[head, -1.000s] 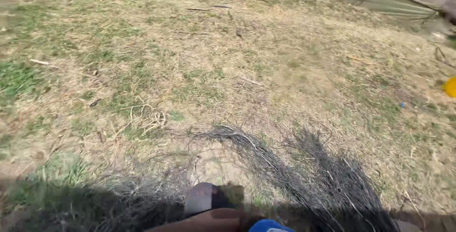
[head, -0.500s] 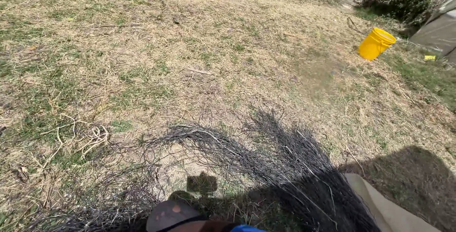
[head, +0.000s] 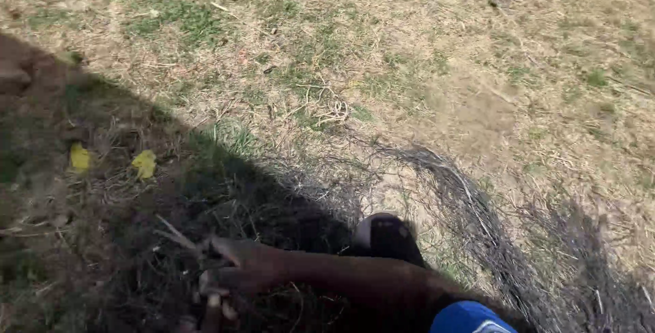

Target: Cutting dried vines into smaller pieces using scissors while sitting on the ground

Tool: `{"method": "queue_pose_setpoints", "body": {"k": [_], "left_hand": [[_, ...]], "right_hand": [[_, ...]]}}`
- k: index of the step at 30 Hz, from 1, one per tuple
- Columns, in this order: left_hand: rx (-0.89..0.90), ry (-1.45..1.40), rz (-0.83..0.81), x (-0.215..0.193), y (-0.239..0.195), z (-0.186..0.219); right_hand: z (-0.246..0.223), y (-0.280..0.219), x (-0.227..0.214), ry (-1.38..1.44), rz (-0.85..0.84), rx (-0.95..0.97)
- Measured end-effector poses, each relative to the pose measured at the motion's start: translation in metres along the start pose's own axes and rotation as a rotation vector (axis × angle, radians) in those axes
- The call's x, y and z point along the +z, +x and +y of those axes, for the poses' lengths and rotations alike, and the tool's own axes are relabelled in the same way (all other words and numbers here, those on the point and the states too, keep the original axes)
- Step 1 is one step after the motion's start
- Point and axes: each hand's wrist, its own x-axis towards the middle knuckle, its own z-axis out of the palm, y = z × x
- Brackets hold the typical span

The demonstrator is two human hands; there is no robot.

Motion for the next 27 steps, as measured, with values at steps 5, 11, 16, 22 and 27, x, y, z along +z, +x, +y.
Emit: {"method": "queue_pose_setpoints", "body": {"k": [5,11,16,22,27], "left_hand": [[0.107,0.078,0.419,0.158,-0.062,0.218],[0.019,0.106,0.656,0.112,-0.076,0.243],[0.552,-0.257,0.882,0.006,-0.099,0.247],[0.657,-0.171,1.044,0.042,-0.084,0.253],[0.485,0.165,0.711,0.105,-0.053,0.228]], "right_hand": [[0.031,0.010,-0.037,0.318,0.195,0.096],[0.014,-0.043,-0.170,0.981,0.788,-0.294],[0.039,-0.083,-0.233,0.970,1.135,-0.382],[0.026,-0.056,-0.195,0.619,1.214,-0.180],[0.008,-0.010,-0.093,0.108,1.044,-0.025]]}}
